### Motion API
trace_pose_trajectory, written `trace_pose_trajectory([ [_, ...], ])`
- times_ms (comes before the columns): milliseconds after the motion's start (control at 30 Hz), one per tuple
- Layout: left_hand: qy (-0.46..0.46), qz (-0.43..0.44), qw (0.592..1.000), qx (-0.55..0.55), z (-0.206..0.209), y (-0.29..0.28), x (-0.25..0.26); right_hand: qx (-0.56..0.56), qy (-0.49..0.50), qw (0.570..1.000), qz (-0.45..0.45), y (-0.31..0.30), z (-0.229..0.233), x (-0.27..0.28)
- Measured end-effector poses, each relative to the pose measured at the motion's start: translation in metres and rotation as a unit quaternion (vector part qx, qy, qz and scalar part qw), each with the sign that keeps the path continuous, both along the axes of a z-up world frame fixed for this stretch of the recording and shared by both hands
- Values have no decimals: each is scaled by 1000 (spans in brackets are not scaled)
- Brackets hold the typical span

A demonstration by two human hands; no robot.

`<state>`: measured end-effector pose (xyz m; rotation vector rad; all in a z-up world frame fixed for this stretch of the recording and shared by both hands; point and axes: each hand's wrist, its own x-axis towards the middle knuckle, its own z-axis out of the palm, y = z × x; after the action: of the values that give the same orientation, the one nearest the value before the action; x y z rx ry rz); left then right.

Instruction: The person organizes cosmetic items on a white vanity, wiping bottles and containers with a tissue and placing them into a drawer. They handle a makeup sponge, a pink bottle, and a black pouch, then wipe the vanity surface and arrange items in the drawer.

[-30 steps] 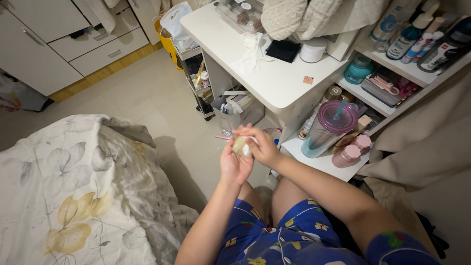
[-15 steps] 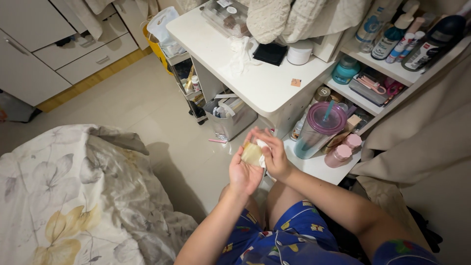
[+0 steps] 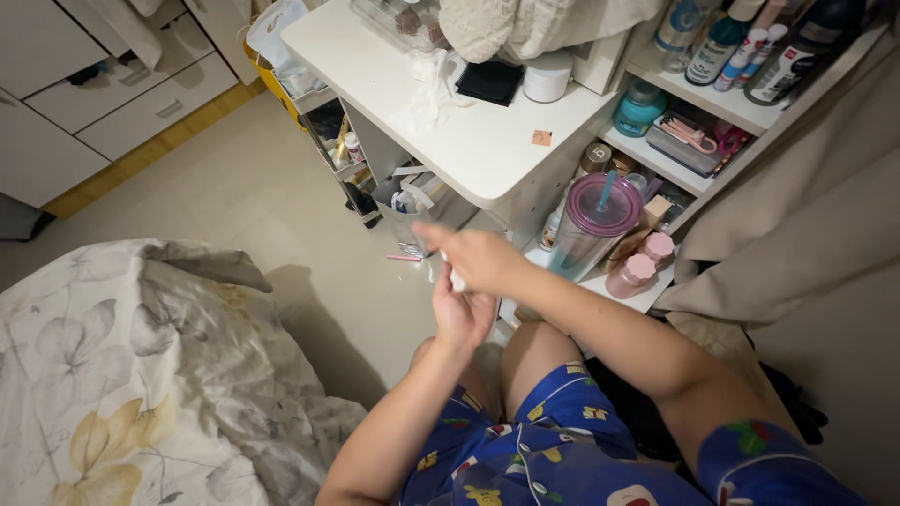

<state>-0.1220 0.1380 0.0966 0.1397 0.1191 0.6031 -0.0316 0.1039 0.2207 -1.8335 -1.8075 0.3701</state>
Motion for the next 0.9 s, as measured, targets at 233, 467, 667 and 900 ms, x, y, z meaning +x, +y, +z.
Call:
trace_pose_trajectory([
  [233,-25,38,999,-19,-4,26,6,118,489,863,54,33,-91,42],
  [467,-23,33,999,-12,-15,29,0,181,562,807,-20,37,-125,23],
  [667,5,70,997,36,-22,30,0,384,210,899,-17,20,-107,-1],
  [900,17,130,988,78,-29,26,-4,370,99,922,59,18,-107,-5],
])
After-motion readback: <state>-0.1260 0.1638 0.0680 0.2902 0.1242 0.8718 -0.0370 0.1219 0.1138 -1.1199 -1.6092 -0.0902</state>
